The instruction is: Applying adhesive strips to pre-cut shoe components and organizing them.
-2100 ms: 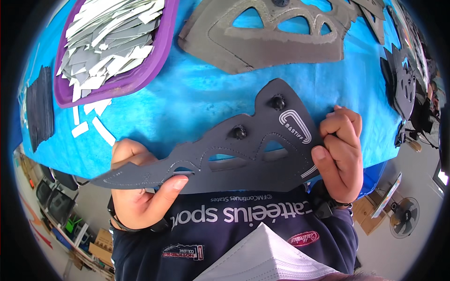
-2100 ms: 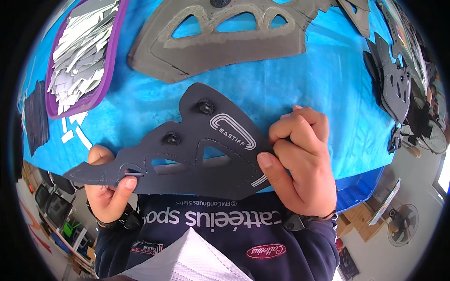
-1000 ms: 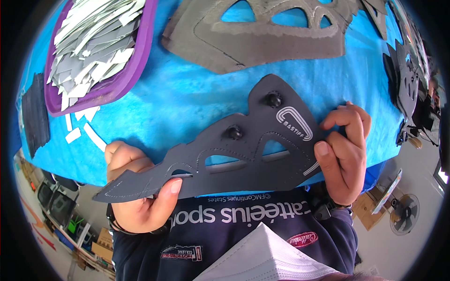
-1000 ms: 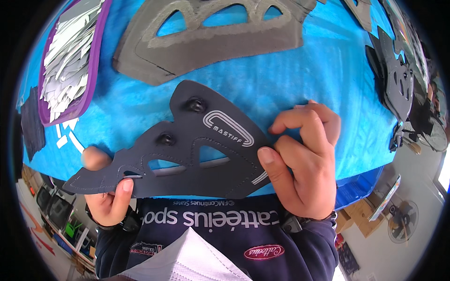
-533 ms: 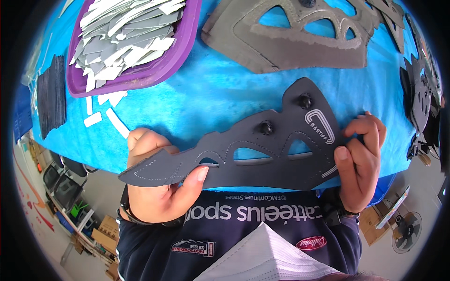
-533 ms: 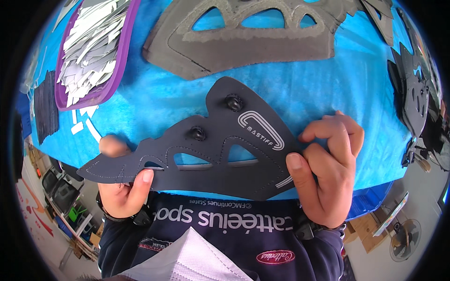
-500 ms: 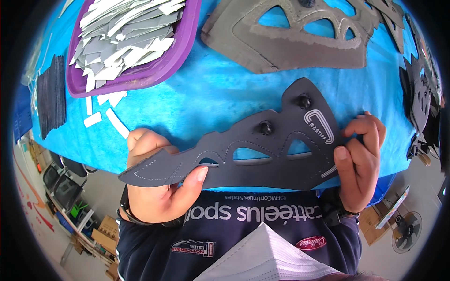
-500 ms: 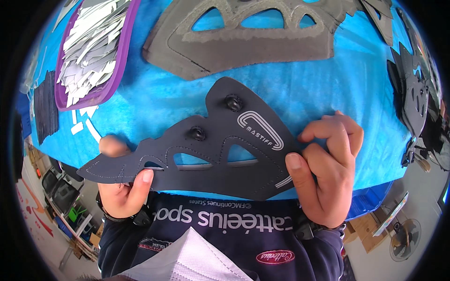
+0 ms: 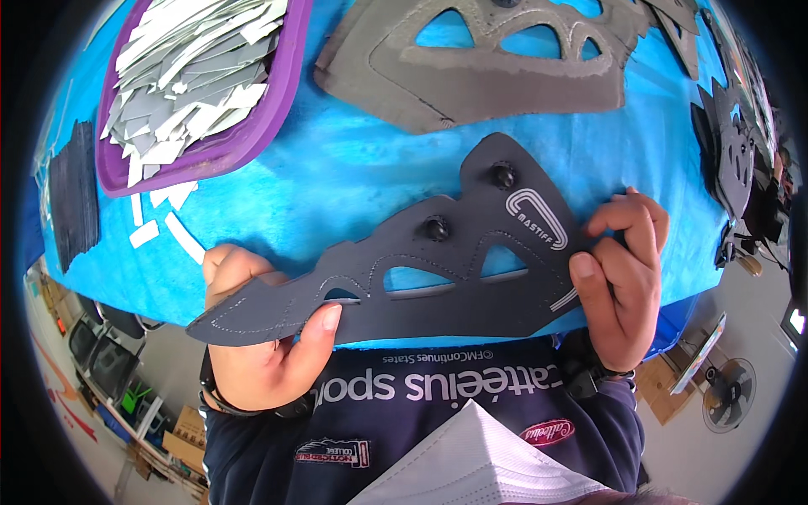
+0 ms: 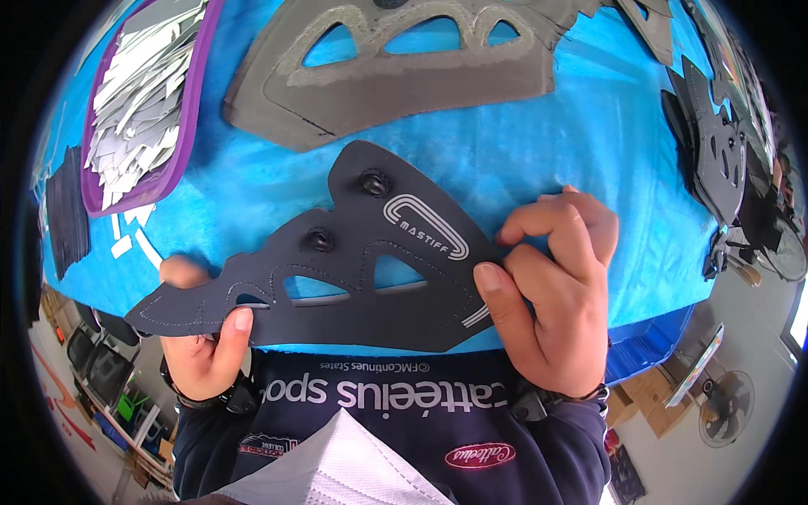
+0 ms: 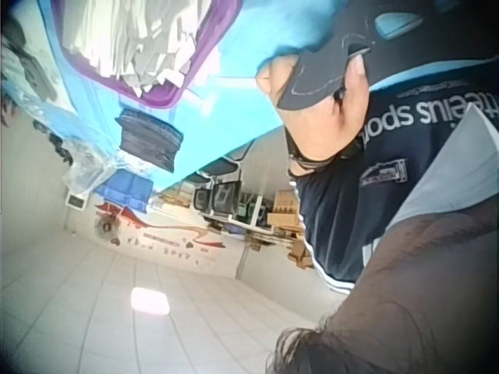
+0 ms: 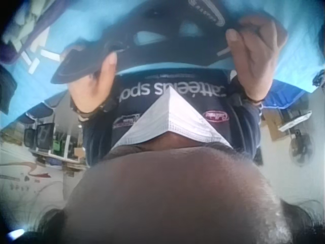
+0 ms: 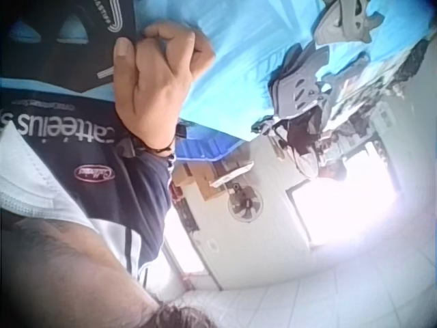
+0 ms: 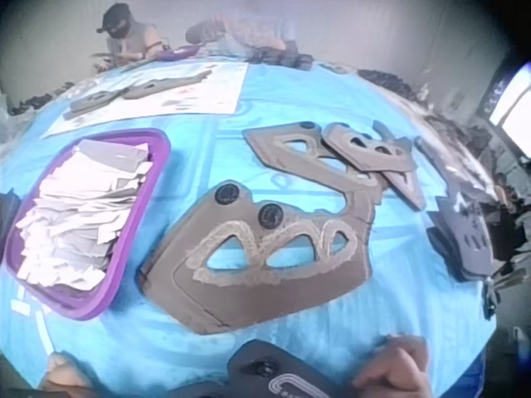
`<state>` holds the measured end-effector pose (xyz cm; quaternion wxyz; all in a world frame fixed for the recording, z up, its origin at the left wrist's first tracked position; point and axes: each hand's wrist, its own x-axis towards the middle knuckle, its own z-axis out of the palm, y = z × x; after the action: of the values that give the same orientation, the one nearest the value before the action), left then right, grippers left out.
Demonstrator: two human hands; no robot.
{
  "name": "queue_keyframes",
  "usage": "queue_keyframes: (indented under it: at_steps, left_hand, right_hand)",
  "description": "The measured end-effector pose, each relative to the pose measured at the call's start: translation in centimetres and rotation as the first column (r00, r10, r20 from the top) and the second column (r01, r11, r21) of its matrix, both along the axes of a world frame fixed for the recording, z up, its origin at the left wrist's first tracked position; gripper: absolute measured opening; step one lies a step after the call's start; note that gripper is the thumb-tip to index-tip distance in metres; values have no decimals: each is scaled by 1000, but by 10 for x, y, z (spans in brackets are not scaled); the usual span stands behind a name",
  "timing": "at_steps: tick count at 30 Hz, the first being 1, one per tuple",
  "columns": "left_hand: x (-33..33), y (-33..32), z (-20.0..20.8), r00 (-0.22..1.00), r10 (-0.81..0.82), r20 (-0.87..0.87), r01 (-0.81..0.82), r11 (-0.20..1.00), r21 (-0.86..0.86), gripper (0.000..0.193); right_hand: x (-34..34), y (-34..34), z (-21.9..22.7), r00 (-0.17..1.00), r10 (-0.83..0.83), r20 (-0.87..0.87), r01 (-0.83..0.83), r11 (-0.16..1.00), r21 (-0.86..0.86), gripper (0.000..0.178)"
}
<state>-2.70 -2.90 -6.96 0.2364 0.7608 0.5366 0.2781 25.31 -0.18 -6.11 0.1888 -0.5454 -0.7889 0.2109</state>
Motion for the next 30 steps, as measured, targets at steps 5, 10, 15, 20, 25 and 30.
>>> queue_keyframes:
  at_steps: [5,10,15,20,25,30]
  left_hand:
    - [1,2,0,991,6,-131,-3,1000,21,13]
    - [3,4,-1,989,-8,-149,15,999,49,13]
    - [-3,-6,1,968,108,226,-104,994,-27,13]
    - [11,-14,-2,469,118,875,80,981,-176,31]
    - [37,-21,0,298,188,936,231,937,-262,54]
    - [35,-38,-2,254,197,947,257,930,-263,20]
  right_hand:
    - [-12,-2,-9,995,1,103,-10,996,90,17]
    - [-11,-3,-8,977,10,215,-55,976,208,17]
    - [-1,-11,-8,969,95,-227,-39,970,240,22]
    - [-33,-37,-15,344,-67,-937,-74,993,-98,25]
    - [-84,-49,-25,-85,-254,-963,-417,887,-197,31]
    - [-80,-53,-29,-305,-219,-927,-418,905,-76,28]
